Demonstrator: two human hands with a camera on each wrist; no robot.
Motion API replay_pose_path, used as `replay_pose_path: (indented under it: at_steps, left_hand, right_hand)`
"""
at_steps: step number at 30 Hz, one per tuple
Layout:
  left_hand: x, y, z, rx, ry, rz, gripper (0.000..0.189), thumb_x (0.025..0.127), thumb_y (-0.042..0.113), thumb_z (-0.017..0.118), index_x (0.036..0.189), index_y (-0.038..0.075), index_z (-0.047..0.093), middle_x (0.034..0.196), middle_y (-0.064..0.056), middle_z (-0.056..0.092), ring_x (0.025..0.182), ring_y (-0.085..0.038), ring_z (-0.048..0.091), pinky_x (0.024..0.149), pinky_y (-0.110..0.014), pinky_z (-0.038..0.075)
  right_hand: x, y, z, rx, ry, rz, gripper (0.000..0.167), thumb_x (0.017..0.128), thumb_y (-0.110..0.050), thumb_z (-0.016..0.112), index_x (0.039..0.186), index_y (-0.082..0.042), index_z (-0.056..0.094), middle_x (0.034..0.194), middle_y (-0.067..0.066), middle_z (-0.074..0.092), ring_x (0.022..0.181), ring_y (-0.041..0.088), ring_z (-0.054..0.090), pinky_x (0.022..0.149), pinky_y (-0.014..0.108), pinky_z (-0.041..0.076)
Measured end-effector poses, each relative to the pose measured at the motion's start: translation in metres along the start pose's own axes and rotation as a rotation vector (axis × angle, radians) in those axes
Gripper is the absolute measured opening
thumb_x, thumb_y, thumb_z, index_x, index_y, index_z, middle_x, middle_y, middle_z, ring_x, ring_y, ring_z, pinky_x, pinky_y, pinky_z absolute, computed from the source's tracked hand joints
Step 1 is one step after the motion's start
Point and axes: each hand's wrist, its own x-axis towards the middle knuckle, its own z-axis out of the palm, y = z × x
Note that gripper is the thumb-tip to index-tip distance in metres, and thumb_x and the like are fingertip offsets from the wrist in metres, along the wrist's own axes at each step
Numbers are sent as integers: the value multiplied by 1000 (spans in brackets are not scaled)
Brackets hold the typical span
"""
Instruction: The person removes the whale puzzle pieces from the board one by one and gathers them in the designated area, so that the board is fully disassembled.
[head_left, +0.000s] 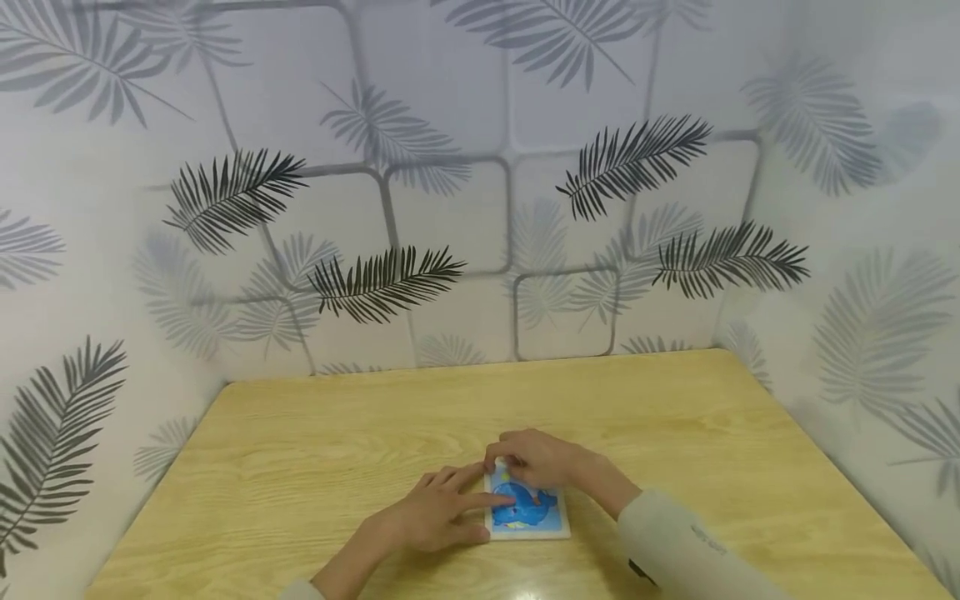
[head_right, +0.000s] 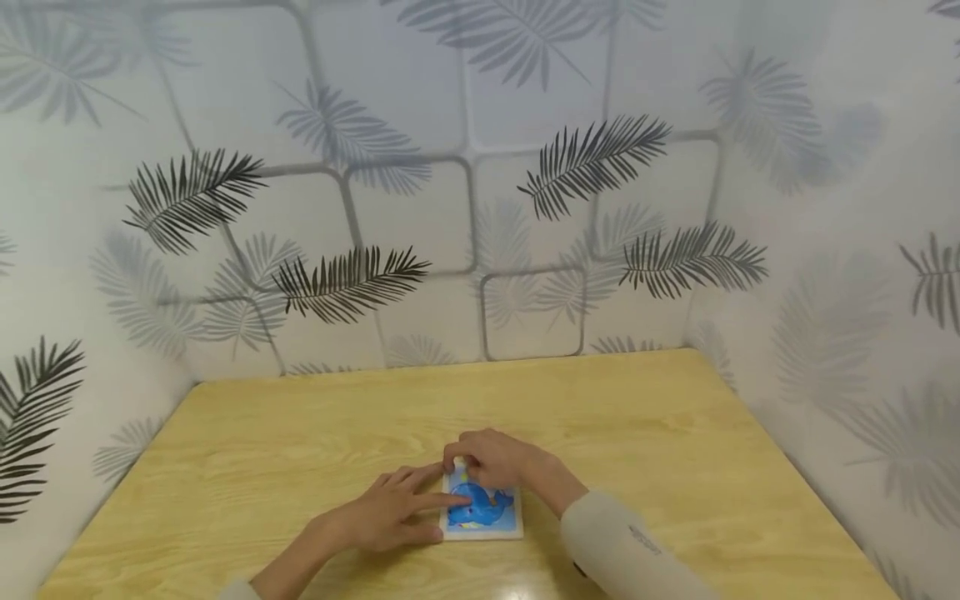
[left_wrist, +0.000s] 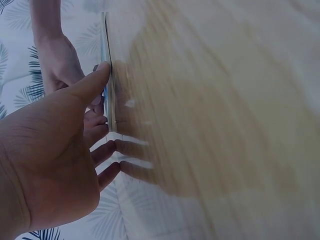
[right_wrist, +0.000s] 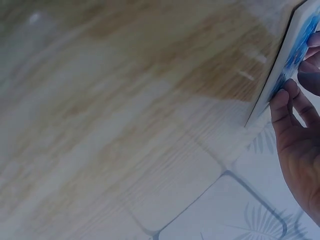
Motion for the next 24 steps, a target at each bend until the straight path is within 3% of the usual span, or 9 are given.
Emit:
replay_pose_path:
  at_steps: [11, 24]
  left_hand:
    - [2, -1, 1, 42, 5, 5, 52, 107, 48, 53, 157, 39, 45, 170, -11, 23, 145, -40, 34, 112, -69, 32]
    - [-1, 2, -2, 35, -4, -12, 52, 107, 48, 54, 157, 39, 45, 171, -10, 21, 146, -39, 34, 114, -68, 31]
  right_hand:
    - [0, 1, 4, 20, -1, 53, 30, 97, 0, 58, 113, -23, 66, 92, -5, 51, 75, 7, 51, 69, 23, 47]
    - [1, 0, 2, 28, -4, 51, 33, 93, 1, 59, 114, -24, 63, 96, 0, 53, 81, 10, 47, 72, 26, 44]
